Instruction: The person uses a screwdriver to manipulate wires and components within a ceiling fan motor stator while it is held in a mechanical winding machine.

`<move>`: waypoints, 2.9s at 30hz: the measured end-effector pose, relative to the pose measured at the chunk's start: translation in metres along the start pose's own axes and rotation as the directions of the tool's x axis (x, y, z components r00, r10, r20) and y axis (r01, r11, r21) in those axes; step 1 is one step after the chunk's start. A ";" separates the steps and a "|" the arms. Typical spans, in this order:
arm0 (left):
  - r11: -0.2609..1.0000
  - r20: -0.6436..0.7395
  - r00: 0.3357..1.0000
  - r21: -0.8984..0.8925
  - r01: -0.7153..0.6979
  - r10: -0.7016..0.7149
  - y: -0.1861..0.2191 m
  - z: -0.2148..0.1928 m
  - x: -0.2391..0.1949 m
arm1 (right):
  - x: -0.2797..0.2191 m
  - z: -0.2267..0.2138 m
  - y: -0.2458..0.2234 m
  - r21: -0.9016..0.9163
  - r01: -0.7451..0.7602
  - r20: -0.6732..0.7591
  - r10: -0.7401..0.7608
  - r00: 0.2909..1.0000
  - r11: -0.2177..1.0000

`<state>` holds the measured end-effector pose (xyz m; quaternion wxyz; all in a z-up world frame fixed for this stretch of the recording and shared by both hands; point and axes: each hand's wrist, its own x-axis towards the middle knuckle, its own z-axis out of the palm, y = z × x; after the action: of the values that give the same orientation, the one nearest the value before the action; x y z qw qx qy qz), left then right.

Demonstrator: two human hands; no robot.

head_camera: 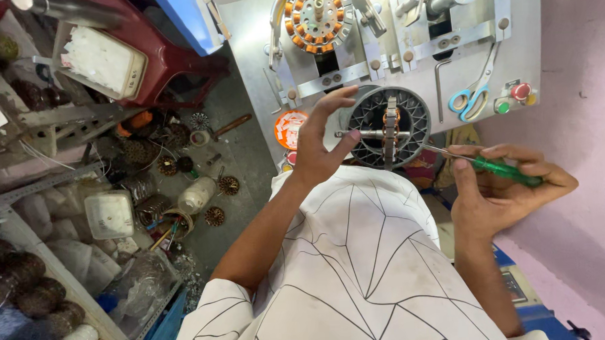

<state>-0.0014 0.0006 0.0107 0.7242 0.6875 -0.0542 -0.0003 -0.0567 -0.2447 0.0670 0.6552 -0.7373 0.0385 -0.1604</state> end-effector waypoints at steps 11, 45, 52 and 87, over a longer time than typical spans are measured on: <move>0.945 0.432 0.900 -0.314 0.096 0.052 -0.024 0.000 0.032 | 0.020 0.022 0.006 0.047 -0.013 0.051 0.010 0.999 0.999; 0.997 0.412 0.910 -0.068 -0.025 0.051 -0.019 0.009 0.036 | 0.042 0.023 -0.010 -0.204 0.367 0.513 -0.221 0.829 0.907; 0.995 0.416 0.906 -0.096 -0.036 0.073 -0.019 0.007 0.036 | 0.005 0.019 0.006 -0.091 0.198 0.271 -0.167 0.948 0.976; 0.711 -0.202 0.968 0.659 0.246 -0.148 -0.124 -0.085 -0.072 | -0.015 -0.032 0.007 0.053 -0.178 0.161 0.168 0.973 0.983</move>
<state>-0.0574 0.0834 -0.1225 0.4206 0.9043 0.0718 -0.0116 -0.0787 -0.2718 0.0602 0.6921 -0.7189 0.0459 -0.0456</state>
